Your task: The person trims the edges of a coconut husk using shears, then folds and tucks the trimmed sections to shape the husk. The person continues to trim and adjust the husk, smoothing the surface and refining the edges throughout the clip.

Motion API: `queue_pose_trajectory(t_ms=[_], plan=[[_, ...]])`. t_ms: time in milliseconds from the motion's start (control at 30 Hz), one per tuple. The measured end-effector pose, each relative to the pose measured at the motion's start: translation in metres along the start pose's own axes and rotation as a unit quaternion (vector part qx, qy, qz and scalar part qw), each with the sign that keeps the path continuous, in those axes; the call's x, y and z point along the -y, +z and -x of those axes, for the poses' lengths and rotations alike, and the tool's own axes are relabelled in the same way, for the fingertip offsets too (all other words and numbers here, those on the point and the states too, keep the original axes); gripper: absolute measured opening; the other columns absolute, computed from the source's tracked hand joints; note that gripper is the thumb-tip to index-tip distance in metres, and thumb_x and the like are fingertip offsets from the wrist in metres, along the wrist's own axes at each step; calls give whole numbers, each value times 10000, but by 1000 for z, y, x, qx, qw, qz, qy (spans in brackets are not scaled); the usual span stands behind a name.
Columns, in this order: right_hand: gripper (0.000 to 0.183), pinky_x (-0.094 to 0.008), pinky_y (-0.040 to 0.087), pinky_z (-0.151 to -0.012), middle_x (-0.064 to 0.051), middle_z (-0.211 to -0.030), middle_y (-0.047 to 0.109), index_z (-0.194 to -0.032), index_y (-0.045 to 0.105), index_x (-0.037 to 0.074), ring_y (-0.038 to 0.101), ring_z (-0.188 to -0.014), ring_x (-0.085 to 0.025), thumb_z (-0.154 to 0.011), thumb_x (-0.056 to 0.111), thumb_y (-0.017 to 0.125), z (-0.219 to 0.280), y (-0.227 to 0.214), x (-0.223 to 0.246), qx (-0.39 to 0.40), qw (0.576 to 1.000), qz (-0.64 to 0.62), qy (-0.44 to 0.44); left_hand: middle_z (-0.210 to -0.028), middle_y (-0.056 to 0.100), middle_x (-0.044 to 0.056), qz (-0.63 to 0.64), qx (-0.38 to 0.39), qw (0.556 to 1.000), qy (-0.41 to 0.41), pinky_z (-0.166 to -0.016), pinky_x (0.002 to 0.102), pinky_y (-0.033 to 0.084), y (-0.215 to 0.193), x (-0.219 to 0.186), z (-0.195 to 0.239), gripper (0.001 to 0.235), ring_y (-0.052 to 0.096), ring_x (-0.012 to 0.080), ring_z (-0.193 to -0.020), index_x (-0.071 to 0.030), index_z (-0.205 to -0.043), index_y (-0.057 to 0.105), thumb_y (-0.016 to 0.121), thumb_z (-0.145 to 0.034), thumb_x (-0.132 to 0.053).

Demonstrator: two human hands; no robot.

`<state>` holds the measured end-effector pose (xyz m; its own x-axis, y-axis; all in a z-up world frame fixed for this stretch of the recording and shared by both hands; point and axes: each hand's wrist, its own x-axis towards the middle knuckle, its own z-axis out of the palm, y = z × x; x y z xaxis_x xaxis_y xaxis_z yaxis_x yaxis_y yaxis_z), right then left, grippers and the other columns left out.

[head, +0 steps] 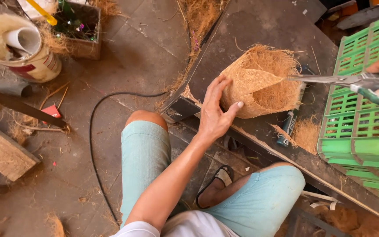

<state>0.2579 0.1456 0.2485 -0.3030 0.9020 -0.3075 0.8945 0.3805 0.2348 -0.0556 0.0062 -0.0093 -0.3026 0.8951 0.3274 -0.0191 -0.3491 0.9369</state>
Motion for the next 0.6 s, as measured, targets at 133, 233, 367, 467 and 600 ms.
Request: queue_pose_trajectory(t_ms=[133,233,367,467,600], plan=[[568,-377,510,-418,-218,-826,747,-1351,654,34,704,-537,-318,-786,20,712,45,54,-11,-57,979,-195,37,-1423,478,208,10,-54,995,78,-1107,554,421,-3,-4,1,467,493,412,-1347,-89,-1328,535,687,-927,-275],[625,-439,501,-544,-239,-947,715,-1468,583,59,660,-752,-337,-854,-40,641,78,64,59,-82,942,-311,100,-1293,512,213,-60,-32,981,179,-1007,500,492,-13,-14,-11,249,555,384,-1202,-34,-1199,554,569,-1002,-184],[629,-613,480,-964,-123,-1296,640,-1510,467,232,610,-1143,-371,-899,203,615,110,63,151,-27,943,-237,231,-1024,577,145,-130,26,946,295,-665,444,458,-21,-29,-18,56,600,330,-808,-7,-1046,588,573,-997,-30],[569,-445,453,-980,-142,-1138,694,-1422,527,131,629,-1021,-303,-871,99,663,114,118,135,-138,923,-292,211,-1091,591,128,-204,50,921,327,-711,407,466,-20,-22,-12,114,622,303,-857,-40,-1117,609,527,-1039,-49],[496,-444,460,-926,-115,-1128,686,-1412,524,75,608,-1025,-277,-932,83,648,109,147,136,-170,875,-367,267,-1103,675,146,-287,57,859,420,-726,355,502,-20,-21,-8,135,642,235,-848,19,-1109,670,588,-1002,7]])
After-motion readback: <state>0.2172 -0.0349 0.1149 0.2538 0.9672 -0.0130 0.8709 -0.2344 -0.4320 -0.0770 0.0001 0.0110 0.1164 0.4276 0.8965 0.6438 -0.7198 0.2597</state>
